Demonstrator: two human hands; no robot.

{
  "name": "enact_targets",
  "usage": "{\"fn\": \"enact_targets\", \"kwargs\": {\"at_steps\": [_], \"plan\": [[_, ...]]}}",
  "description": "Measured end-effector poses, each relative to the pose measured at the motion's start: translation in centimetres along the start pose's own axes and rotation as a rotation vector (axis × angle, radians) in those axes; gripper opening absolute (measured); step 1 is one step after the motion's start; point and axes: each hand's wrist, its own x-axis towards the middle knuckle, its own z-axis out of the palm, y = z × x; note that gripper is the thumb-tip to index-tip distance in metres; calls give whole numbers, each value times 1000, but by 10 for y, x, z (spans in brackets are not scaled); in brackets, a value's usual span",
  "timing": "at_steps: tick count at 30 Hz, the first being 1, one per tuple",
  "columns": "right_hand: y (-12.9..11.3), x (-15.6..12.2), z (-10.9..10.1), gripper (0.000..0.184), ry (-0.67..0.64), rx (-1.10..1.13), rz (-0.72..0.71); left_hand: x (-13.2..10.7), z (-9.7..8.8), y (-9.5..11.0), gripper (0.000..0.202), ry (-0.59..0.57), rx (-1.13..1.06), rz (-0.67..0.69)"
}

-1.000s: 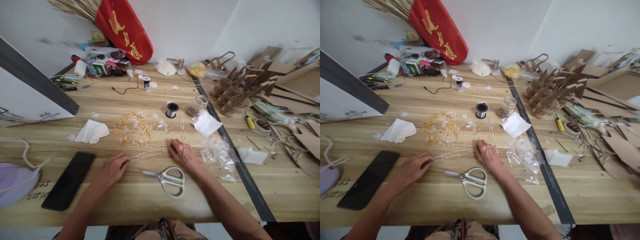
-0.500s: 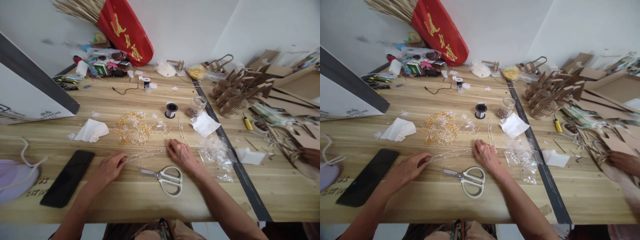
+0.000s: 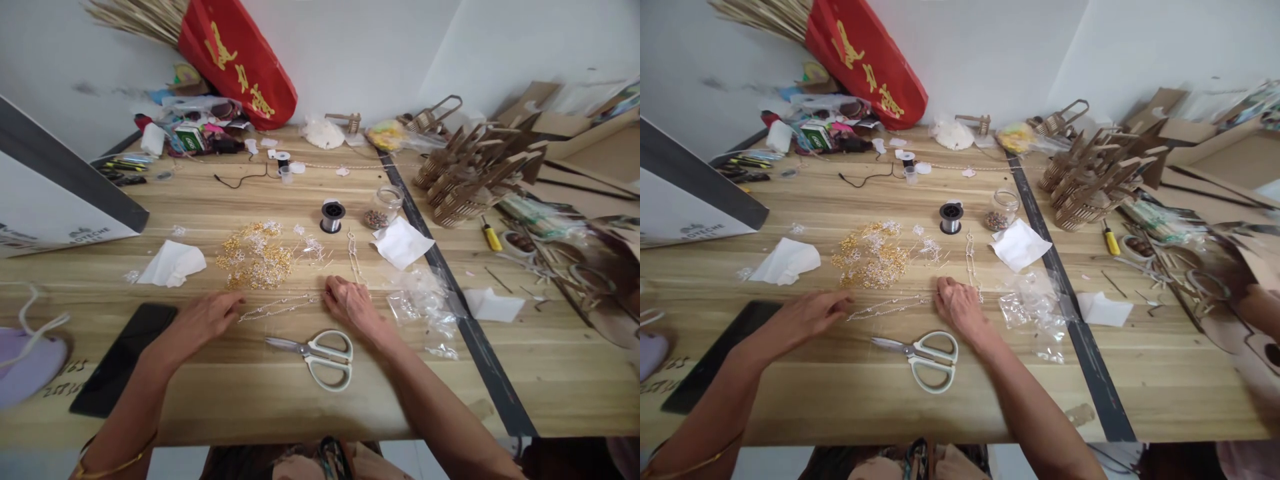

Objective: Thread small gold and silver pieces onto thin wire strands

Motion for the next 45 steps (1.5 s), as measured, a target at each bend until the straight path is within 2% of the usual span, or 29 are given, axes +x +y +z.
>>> {"fn": "enact_targets", "kwargs": {"at_steps": [3,6,7,11,15,19,24,31,35,41,45], "plan": [[1,2,0,16,-13,-12,-14,19,-15,19,29,54,101,53],[3,3,-2,13,-29,-10,-23,42,-20,47,26,56,67,159],[3,3,-2,12,-31,-5,-22,49,-19,56,25,76,27,183],[4,4,-3,9,-21,52,-10,67,4,78,19,-15,-133,277],[5,7,-3,7,-14,105,4,73,30,78,16,16,-184,305],[5,9,-2,4,-40,149,25,72,44,73,12,22,-167,300],[6,9,-3,8,-47,183,30,69,45,73,9,-1,-99,339],[5,8,-1,10,-28,148,38,64,49,78,22,-10,62,516],[1,9,-3,13,-13,119,45,56,57,78,23,12,38,585],[0,9,-6,16,-22,144,91,44,55,80,23,6,-16,539],[2,9,-7,15,-32,176,104,41,54,81,24,43,-46,569]]}}
